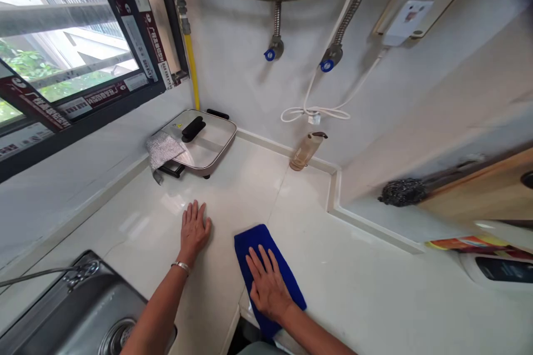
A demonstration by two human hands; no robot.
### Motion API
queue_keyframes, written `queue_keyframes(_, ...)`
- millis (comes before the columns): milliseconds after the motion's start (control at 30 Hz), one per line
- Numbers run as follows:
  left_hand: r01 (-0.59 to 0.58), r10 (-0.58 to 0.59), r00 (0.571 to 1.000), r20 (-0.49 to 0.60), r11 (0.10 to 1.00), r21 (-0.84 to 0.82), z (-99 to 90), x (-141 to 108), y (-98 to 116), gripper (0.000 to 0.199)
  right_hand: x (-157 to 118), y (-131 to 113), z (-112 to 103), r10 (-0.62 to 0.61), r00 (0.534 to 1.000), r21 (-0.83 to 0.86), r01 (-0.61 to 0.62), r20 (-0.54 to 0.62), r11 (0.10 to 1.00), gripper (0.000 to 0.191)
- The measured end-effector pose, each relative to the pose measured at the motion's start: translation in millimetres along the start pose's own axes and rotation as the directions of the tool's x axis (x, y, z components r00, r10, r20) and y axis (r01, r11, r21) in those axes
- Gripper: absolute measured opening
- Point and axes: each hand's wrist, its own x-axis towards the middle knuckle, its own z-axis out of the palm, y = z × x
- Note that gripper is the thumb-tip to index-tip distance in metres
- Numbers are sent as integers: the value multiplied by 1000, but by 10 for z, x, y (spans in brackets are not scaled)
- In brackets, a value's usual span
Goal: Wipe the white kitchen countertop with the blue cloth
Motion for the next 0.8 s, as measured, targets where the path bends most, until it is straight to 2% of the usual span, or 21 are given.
queue_keyframes(167,24,-24,1000,13,999,-29,-46,-7,32,56,313,-350,134,46,998,-13,-47,-36,999,83)
queue_keyframes(333,32,-31,999,12,999,-25,-39,-3,24,56,330,-537,152,25,996,13,-24,-82,1000,81)
queue_keyframes(433,36,-35,999,11,999,-17,-22,6,15,56,183,-474,106,-29,996,53,34,-79,998,80)
queue_keyframes(567,36,-35,999,12,999,-31,-10,18,8,56,-118,-261,6,-87,996,106,90,-32,990,85)
queue_keyframes(700,47,-46,999,26,997,-55,-25,15,16,56,-385,-43,-67,-72,997,115,73,-11,991,86)
queue_keyframes(800,48,-46,998,32,997,-64,-40,7,20,57,-452,98,-82,-45,999,107,45,-3,993,86)
